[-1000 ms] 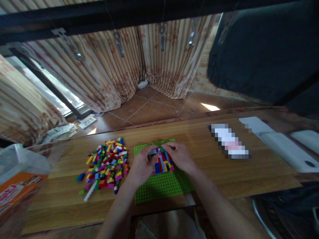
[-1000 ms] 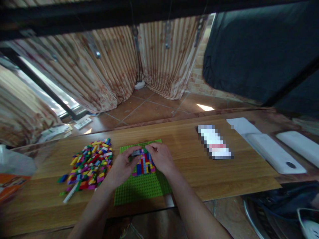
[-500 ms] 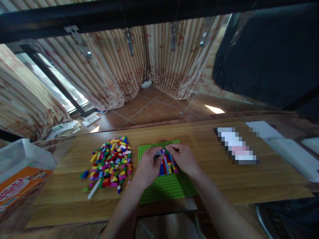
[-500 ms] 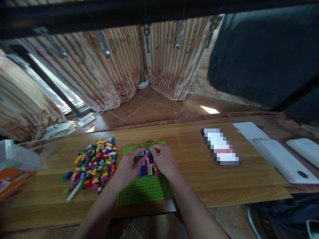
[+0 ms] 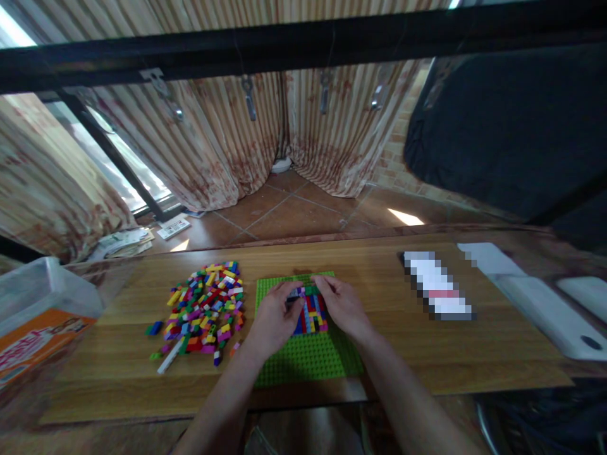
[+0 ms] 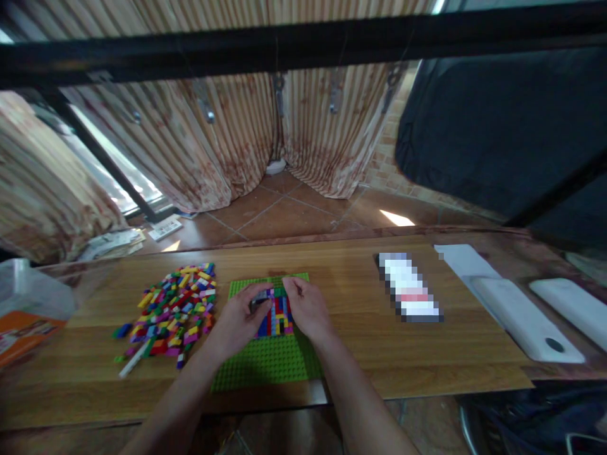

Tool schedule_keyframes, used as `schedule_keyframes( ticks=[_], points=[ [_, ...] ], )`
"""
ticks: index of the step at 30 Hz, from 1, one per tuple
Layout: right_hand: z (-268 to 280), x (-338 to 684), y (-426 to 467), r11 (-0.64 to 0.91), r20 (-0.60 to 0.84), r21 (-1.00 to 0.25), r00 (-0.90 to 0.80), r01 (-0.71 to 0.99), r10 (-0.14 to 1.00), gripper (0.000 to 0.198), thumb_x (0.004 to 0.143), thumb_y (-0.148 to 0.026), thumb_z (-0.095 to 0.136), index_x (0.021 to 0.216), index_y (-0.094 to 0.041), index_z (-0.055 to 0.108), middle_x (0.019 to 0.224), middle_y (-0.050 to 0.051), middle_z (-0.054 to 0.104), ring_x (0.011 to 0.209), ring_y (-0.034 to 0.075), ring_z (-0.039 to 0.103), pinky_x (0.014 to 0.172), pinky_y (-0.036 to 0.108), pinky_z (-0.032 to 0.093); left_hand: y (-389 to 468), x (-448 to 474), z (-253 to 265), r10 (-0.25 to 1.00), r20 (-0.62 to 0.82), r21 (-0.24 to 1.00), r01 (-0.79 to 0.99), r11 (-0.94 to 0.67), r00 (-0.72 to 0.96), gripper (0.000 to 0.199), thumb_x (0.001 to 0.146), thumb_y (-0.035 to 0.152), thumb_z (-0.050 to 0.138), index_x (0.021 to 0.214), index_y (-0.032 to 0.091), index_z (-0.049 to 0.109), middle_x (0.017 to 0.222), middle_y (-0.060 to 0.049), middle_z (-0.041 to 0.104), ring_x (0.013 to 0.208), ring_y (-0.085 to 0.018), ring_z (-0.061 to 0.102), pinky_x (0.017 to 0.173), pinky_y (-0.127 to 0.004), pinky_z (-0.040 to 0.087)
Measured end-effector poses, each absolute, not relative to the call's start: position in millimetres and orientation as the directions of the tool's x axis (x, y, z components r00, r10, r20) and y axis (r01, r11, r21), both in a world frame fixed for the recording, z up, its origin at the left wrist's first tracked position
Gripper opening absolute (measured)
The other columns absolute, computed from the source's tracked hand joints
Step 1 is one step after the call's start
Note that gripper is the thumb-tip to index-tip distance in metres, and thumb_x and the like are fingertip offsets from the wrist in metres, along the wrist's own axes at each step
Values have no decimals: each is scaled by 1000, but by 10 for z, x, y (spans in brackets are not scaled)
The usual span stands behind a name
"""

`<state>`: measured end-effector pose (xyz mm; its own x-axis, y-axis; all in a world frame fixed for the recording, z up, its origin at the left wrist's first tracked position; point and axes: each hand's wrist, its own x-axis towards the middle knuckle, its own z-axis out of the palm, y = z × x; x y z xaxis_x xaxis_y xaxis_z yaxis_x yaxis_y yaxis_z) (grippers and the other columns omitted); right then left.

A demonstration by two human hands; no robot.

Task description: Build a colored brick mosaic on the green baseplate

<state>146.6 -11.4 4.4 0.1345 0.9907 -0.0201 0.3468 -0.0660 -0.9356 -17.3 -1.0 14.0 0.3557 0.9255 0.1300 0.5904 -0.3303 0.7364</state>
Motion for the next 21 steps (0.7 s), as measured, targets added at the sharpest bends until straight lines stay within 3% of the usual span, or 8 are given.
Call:
schedule_keyframes(
  ticks=[3,9,15,21],
  points=[
    [-5,1484,-99,-68,-8,-954,200,293,980,44,91,-48,43,95,-18,75,93,7,76,85,20,67,77,30,49,1,-117,135,941,121,761,579,-292,316,28,88,23,55,113,19,68,113,-9,70,102,-21,66,92,-35,53],
    [-1,1428,-77,-78,7,-886,183,457,983,39,91,-40,48,74,-17,74,74,4,72,68,15,61,64,25,42,45,-42,86,956,158,809,523,-268,246,25,90,27,52,98,21,74,99,-5,73,93,-19,68,89,-33,51],
    [14,1392,-58,-102,13,-862,224,496,975,33,91,-32,51,70,-17,72,65,1,67,60,12,55,58,23,36,112,-7,78,984,31,870,481,-112,175,23,84,28,56,92,20,76,92,-4,76,86,-20,68,86,-34,52],
    [-17,1368,-57,-87,22,-868,212,488,977,34,92,-31,49,69,-17,70,65,1,65,61,12,54,58,23,36,157,11,94,988,-19,885,461,-55,155,22,78,29,59,83,18,77,85,-4,76,81,-20,68,83,-34,52]
  ],
)
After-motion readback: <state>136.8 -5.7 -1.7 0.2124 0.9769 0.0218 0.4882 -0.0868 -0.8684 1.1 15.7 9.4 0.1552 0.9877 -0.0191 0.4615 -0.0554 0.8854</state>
